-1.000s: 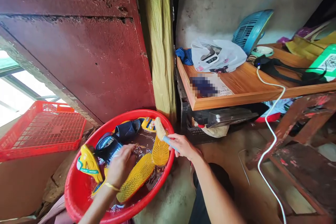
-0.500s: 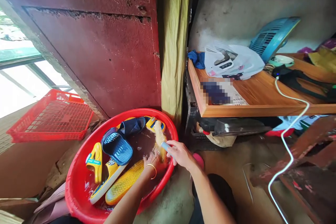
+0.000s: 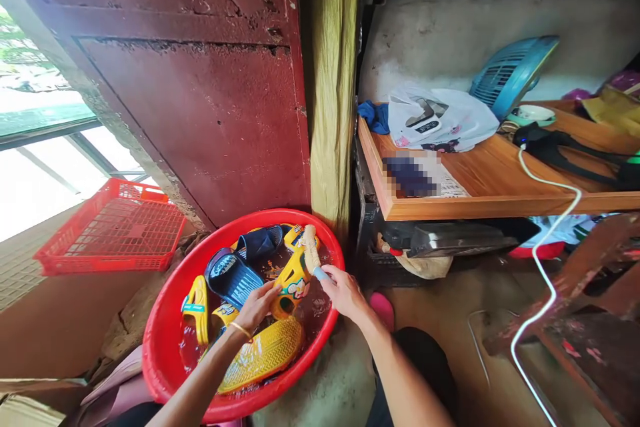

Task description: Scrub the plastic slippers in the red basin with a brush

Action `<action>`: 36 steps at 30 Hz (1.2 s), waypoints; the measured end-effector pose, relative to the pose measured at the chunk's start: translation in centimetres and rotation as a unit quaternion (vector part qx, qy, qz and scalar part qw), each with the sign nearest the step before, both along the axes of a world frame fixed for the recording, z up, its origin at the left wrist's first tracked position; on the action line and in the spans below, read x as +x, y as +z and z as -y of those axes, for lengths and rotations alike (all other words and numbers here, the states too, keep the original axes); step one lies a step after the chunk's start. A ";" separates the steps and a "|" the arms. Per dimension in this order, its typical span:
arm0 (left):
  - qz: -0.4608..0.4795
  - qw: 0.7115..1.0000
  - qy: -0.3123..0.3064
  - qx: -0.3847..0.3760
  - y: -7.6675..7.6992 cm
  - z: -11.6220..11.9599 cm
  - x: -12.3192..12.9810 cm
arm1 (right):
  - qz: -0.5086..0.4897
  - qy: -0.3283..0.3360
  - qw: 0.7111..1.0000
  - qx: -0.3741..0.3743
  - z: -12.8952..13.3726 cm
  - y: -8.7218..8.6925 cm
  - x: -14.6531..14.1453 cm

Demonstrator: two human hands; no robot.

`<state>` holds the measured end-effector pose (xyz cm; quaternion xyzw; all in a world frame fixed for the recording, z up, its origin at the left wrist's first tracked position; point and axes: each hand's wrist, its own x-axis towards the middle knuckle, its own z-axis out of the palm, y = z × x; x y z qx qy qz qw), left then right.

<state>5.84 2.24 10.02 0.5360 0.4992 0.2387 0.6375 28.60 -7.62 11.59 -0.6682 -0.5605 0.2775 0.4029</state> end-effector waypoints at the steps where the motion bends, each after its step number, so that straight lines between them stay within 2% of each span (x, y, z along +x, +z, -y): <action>1: 0.005 1.000 0.010 -0.001 0.8 0.3 -1.2 | 0.014 -0.007 1.000 0.008 0.1 -0.1 -0.2; 4: 0.033 0.998 0.055 -0.022 2.5 1.2 -4.6 | 0.049 -0.041 0.998 0.027 0.5 -0.6 -1.0; 7: 0.085 0.985 0.103 -0.111 2.7 2.1 -6.4 | 0.062 -0.023 0.996 0.061 0.8 -1.1 -3.1; 9: 0.125 0.972 0.123 -0.156 1.9 2.5 -6.4 | 0.075 0.045 0.993 0.074 1.2 -1.6 -5.3; 12: 0.150 0.970 0.138 -0.129 -0.1 2.9 -5.3 | 0.155 0.135 0.977 0.061 2.1 -2.7 -8.9; 16: 0.131 0.972 0.166 -0.099 -1.9 2.9 -4.5 | 0.257 0.107 0.960 0.028 2.4 -3.3 -11.2; 20: 0.104 0.972 0.188 -0.096 -1.8 2.4 -5.2 | 0.282 0.080 0.956 0.024 1.5 -2.1 -9.9; 23: 0.088 0.983 0.139 -0.078 -2.0 1.9 -5.2 | 0.322 0.040 0.945 -0.045 0.9 -1.5 -8.6; 25: 0.070 0.985 0.142 -0.068 -3.0 1.5 -4.9 | 0.333 0.032 0.938 -0.090 0.7 -1.6 -8.1; 28: 0.047 0.979 0.185 -0.070 -4.9 0.7 -4.5 | 0.302 0.083 0.945 -0.095 0.7 -1.6 -7.4; 31: 0.076 0.977 0.187 -0.066 -6.1 0.3 -4.7 | 0.248 0.135 0.956 -0.081 0.8 -0.7 -5.9; 34: 0.108 0.978 0.162 -0.069 -5.6 0.3 -4.9 | 0.216 0.145 0.963 -0.071 1.0 0.1 -4.7; 36: 0.095 0.983 0.151 -0.034 -4.8 0.4 -4.8 | 0.233 0.132 0.962 -0.051 1.3 0.1 -5.1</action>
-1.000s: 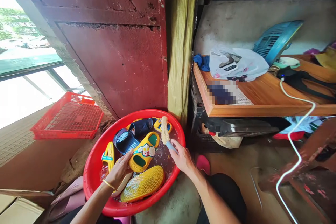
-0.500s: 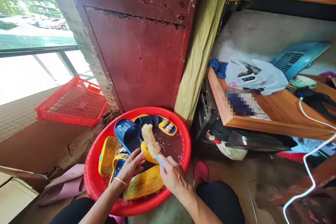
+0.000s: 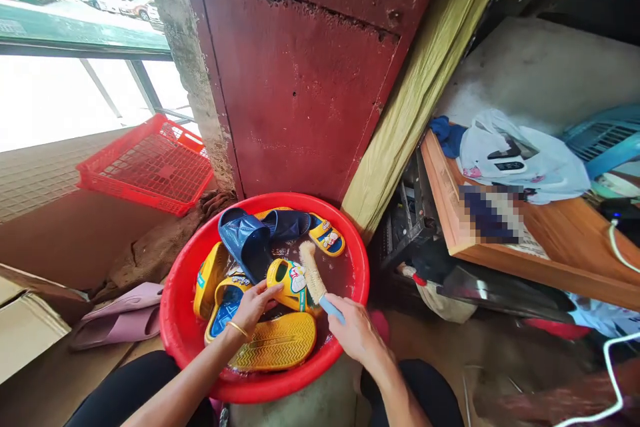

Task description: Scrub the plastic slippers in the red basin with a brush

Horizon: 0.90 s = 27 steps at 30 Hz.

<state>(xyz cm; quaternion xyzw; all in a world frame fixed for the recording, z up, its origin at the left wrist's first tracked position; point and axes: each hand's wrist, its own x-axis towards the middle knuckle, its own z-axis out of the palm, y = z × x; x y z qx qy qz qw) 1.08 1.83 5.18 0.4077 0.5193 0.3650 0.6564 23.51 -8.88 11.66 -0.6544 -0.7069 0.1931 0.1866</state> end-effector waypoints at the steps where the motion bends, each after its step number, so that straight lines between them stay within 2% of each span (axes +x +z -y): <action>1: -0.023 0.999 -0.007 0.042 0.4 0.1 0.2 | 0.017 0.000 1.000 0.016 0.1 -0.2 -0.5; 3: -0.077 0.984 -0.018 0.162 1.0 0.4 0.5 | 0.063 0.008 0.997 0.041 0.2 -0.6 -2.0; 5: -0.119 0.956 -0.032 0.266 1.4 0.9 0.8 | 0.108 0.005 0.993 0.049 -0.2 -0.8 -3.2; 7: -0.137 0.939 -0.051 0.310 1.4 1.4 1.0 | 0.136 -0.029 0.989 0.048 -1.0 -0.4 -3.5; 9: -0.142 0.935 -0.081 0.314 1.2 1.8 1.1 | 0.147 -0.071 0.985 0.048 -1.8 0.1 -3.0; 11: -0.148 0.935 -0.096 0.307 1.0 1.9 1.1 | 0.143 -0.085 0.985 0.055 -1.9 0.4 -2.5; 16: -0.163 0.947 -0.069 0.267 1.3 1.6 0.9 | 0.107 0.023 0.987 0.117 0.1 -1.2 -4.0; 18: -0.151 0.957 -0.053 0.241 1.8 1.5 0.8 | 0.115 0.030 0.984 0.135 0.3 -2.0 -4.4; 20: -0.132 0.962 -0.033 0.236 2.4 1.5 0.7 | 0.118 0.003 0.983 0.141 -0.4 -2.6 -3.9; 24: -0.064 0.971 -0.011 0.232 3.7 1.5 0.5 | 0.078 -0.087 0.982 0.146 -2.3 -3.1 -1.2; 27: 0.052 0.983 0.026 0.172 5.0 0.7 -0.4 | -0.001 -0.078 0.981 0.175 -2.2 -3.5 0.2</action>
